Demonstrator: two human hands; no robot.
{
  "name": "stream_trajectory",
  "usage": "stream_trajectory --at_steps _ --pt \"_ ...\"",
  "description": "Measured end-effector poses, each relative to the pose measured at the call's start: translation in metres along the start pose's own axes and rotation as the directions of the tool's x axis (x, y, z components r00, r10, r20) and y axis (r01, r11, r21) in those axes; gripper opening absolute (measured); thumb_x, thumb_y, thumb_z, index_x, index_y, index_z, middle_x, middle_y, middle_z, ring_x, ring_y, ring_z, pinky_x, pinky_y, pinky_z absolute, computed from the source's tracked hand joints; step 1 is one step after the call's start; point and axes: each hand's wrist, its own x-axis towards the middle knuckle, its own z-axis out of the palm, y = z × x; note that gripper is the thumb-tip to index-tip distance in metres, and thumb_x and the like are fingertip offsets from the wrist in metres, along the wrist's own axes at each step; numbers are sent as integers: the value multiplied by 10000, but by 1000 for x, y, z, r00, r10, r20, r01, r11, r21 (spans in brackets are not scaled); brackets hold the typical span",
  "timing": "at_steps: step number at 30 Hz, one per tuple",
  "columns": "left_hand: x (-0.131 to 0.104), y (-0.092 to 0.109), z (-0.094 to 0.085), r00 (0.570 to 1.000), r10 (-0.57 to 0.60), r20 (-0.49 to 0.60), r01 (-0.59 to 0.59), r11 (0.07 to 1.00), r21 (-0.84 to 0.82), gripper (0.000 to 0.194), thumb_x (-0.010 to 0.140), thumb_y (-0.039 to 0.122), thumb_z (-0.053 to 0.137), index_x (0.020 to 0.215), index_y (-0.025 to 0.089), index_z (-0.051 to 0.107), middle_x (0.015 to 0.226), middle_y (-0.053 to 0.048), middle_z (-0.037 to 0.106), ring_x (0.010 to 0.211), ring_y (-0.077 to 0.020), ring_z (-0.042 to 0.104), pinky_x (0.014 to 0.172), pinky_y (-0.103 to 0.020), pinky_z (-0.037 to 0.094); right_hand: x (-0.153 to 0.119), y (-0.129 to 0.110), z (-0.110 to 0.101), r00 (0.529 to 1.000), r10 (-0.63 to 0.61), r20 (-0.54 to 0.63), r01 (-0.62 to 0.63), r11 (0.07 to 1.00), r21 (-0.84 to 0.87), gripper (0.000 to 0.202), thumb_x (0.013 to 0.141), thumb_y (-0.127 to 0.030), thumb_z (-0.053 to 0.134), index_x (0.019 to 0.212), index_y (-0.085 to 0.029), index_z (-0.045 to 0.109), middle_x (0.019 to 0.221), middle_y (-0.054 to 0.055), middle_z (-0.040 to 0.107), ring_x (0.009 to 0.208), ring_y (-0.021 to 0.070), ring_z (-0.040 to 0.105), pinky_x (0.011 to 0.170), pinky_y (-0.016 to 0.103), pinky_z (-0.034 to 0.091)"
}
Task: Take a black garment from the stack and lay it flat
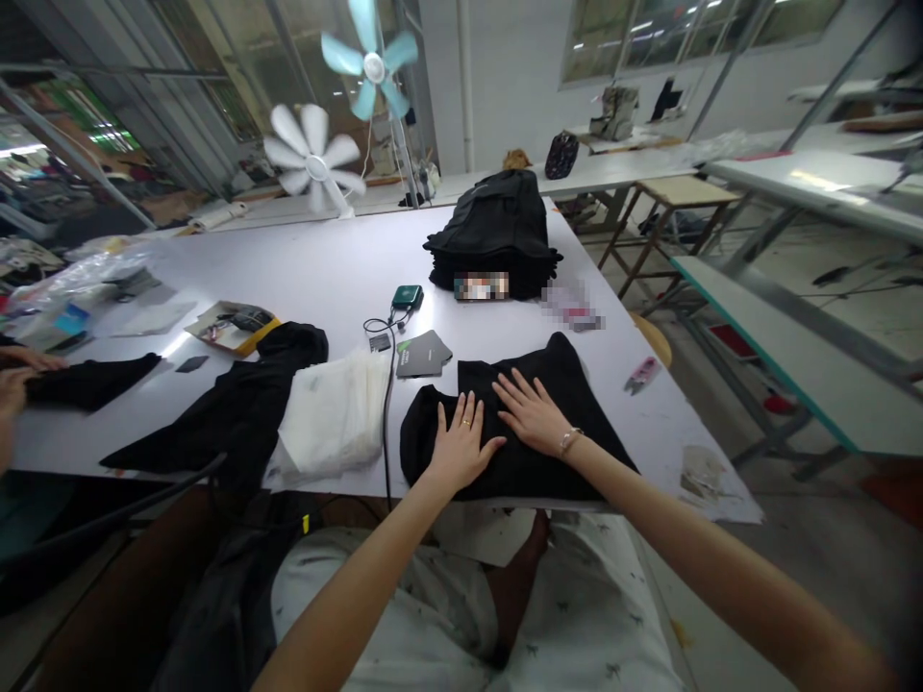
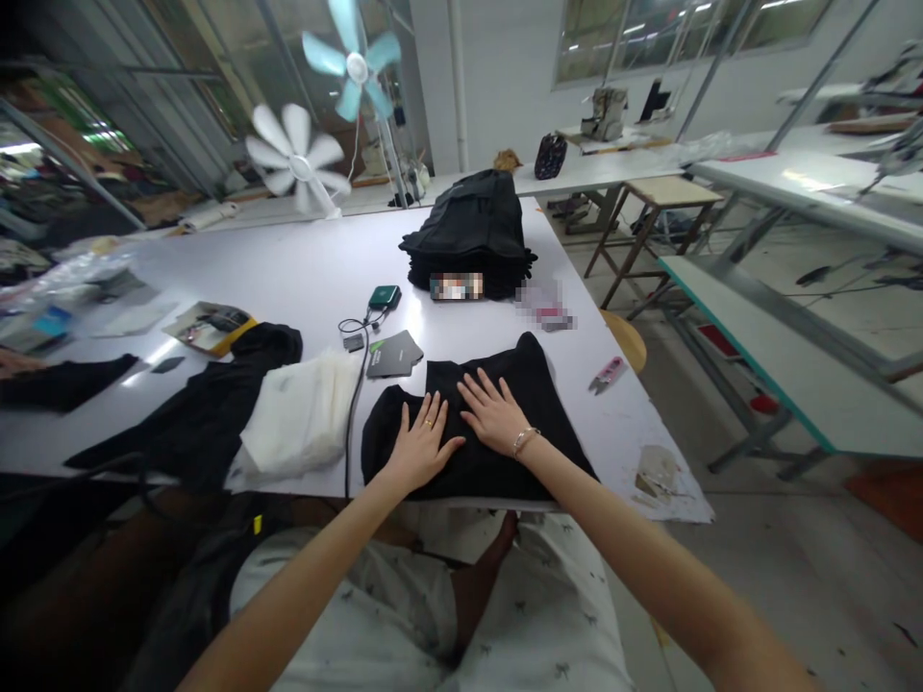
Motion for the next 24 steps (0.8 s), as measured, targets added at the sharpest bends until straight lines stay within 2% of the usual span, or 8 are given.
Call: stream_trajectory --at_steps 2,4,6,9,12,18,21,24 --pt "-1 0 -7 998 -21 -51 19 999 -42 565 855 504 271 1269 135 379 1357 -130 334 1269 -258 248 1031 -445 218 -5 -11 2 999 -44 20 43 999 24 487 897 -390 246 1353 -219 251 1407 30 260 1310 218 128 1022 486 174" --pt "-1 -3 -17 990 -113 -83 106 990 -92 450 877 429 274 1158 141 474 1215 -136 481 1151 -240 405 952 -374 336 -7 -15 4 998 -40 39 39 999 25 490 900 -399 236 1352 -210 254 1404 21 266 1304 218 153 1020 484 187" --pt "-1 -8 -24 973 -232 -14 229 967 -115 393 884 405 266 999 151 542 999 -124 578 962 -220 524 821 -332 414 -7 -15 5 998 -34 46 34 999 18 496 900 -407 232 1352 -203 253 1407 13 256 1303 217 155 1020 481 191" --pt "-4 -16 -29 937 -309 165 322 945 -55 354 855 444 347 840 159 557 857 -102 587 815 -215 560 682 -307 436 -7 -12 6 998 -24 53 24 1000 10 496 899 -412 232 1352 -212 254 1408 6 249 1304 212 153 1020 477 196" --pt "-8 -19 -27 941 -267 210 274 962 -2 274 845 394 406 797 168 552 873 -78 579 839 -204 548 659 -278 423 -3 -6 8 998 5 61 -5 1000 9 488 896 -418 236 1353 -244 246 1405 -4 255 1305 209 152 1017 489 197" --pt "-14 -22 -41 994 -82 76 89 990 -105 205 866 287 385 767 176 527 840 -44 564 843 -163 523 703 -245 399 6 -8 -11 994 35 100 -39 998 44 457 903 -380 244 1338 -248 287 1397 24 274 1294 234 190 996 516 218" --pt "-18 -36 -63 995 -100 -11 95 973 -210 215 874 300 368 771 180 514 808 -27 559 784 -134 527 715 -229 386 -2 -33 -22 995 -95 -19 96 993 64 471 905 -379 254 1353 -233 253 1414 32 233 1311 228 118 1018 489 182" --pt "-29 -54 -82 971 -240 -15 233 956 -179 257 871 348 355 770 180 521 777 -27 567 731 -136 534 668 -233 373 -16 -58 -22 942 -335 -23 335 935 117 511 887 -449 293 1355 -252 238 1402 19 269 1308 219 136 1030 473 162"
